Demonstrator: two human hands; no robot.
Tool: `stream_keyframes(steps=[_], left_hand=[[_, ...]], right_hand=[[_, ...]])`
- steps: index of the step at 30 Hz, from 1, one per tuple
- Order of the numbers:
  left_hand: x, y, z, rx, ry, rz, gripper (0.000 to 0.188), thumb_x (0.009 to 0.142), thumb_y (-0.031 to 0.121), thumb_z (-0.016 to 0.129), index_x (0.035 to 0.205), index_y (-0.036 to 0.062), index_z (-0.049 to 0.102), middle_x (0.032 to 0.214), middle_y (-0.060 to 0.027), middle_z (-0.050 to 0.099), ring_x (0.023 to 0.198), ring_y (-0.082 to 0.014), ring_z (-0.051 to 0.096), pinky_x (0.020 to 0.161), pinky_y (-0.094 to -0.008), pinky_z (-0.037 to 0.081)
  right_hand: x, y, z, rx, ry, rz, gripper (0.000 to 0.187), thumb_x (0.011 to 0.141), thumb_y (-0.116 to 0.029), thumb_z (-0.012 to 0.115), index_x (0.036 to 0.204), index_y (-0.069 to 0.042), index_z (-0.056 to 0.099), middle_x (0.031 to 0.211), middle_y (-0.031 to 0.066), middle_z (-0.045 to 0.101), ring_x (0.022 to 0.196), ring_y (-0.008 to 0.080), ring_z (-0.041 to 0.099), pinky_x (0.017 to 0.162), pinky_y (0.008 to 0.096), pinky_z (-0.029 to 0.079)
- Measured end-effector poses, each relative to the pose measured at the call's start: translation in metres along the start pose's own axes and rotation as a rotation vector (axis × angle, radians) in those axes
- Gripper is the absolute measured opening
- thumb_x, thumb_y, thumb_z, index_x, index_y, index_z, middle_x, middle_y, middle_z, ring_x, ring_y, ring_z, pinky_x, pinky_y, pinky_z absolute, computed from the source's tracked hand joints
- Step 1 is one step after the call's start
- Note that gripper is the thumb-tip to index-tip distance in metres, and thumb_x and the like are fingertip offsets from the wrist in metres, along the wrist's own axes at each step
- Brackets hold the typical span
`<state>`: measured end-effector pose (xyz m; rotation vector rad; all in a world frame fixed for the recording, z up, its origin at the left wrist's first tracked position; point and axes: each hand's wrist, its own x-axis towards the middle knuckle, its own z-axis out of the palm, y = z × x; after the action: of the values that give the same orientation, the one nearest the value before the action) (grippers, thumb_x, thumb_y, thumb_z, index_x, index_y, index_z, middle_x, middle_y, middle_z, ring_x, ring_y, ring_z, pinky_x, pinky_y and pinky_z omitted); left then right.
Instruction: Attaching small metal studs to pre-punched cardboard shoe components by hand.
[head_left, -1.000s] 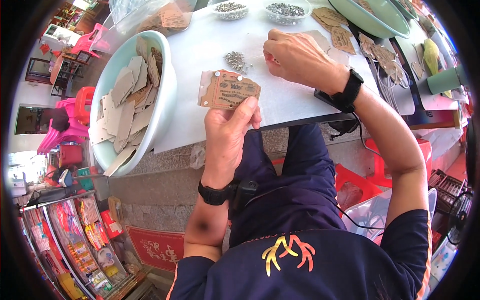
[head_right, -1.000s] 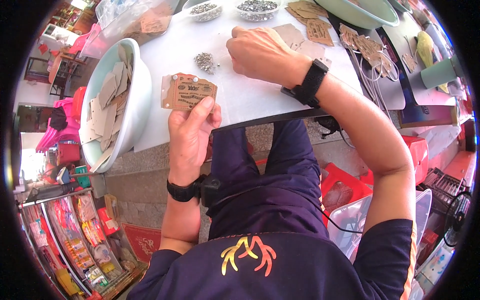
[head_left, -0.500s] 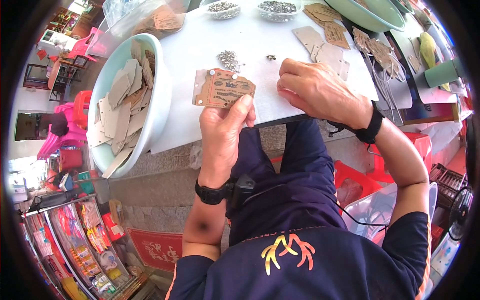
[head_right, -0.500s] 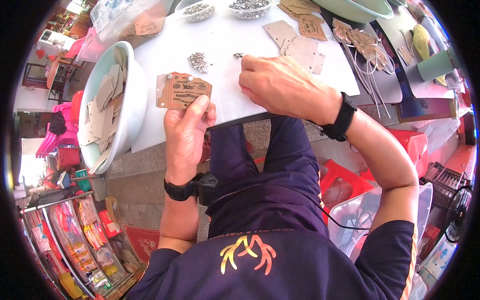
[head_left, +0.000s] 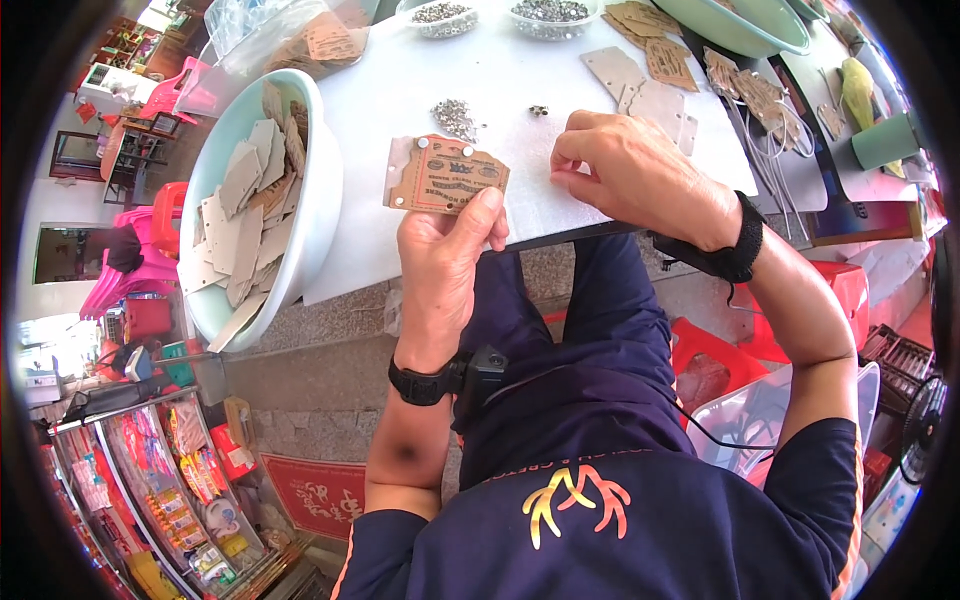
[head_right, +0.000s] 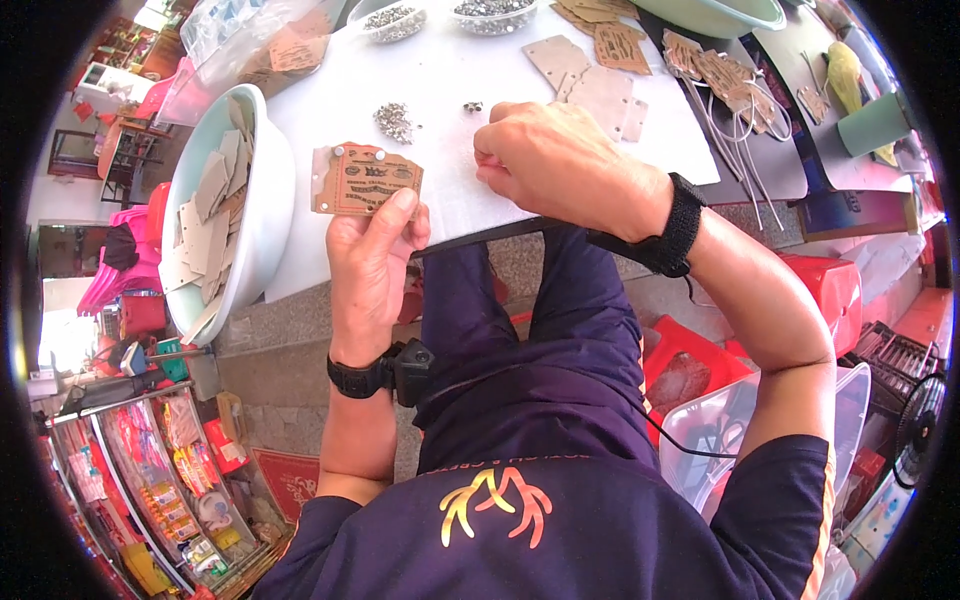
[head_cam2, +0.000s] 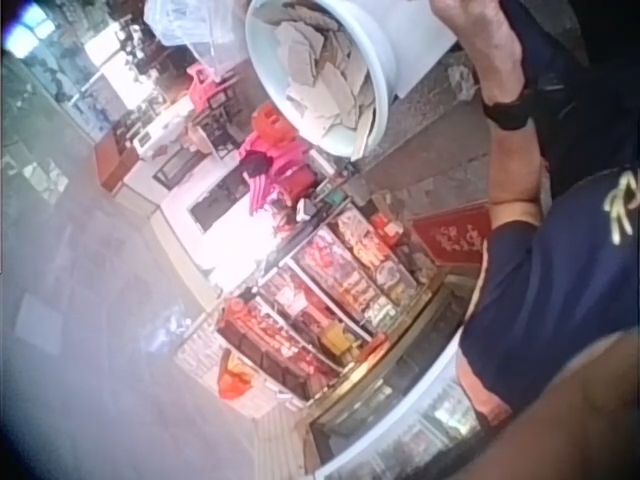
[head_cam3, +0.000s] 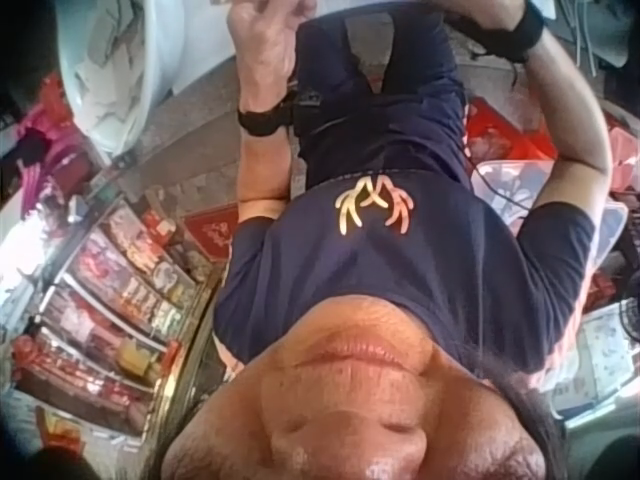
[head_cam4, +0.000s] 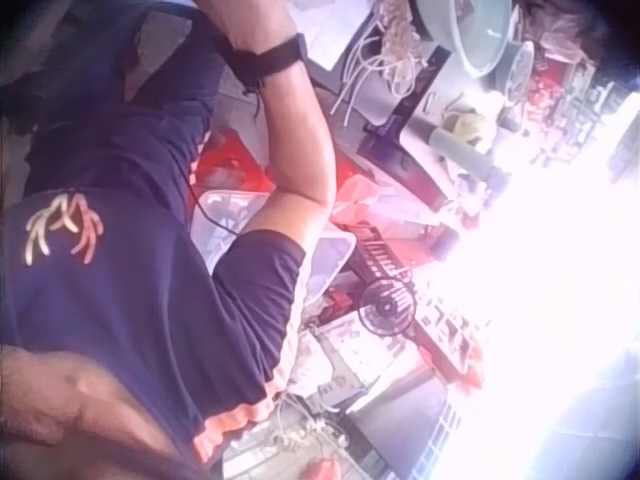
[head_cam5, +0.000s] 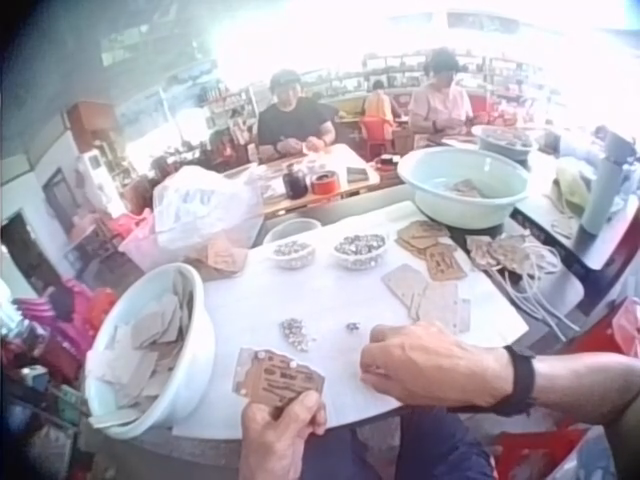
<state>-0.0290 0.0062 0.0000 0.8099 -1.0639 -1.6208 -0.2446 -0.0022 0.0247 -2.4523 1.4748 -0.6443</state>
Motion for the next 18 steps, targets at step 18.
stream_keyframes(steps=[18], left_hand=[[-0.0027, -0.0029, 0.0010, 0.065, 0.007, 0.033, 0.010, 0.092, 0.010, 0.064, 0.098, 0.0020, 0.062, 0.084, -0.0025, 0.061, 0.071, -0.0107, 0.056, 0.062, -0.0264, 0.042]], right_hand=[[-0.0050, -0.0030, 0.0030, 0.180, 0.050, 0.040, 0.013, 0.084, -0.013, 0.064, 0.086, 0.000, 0.065, 0.081, 0.0157, 0.064, 0.073, 0.0318, 0.064, 0.068, 0.0393, 0.052]])
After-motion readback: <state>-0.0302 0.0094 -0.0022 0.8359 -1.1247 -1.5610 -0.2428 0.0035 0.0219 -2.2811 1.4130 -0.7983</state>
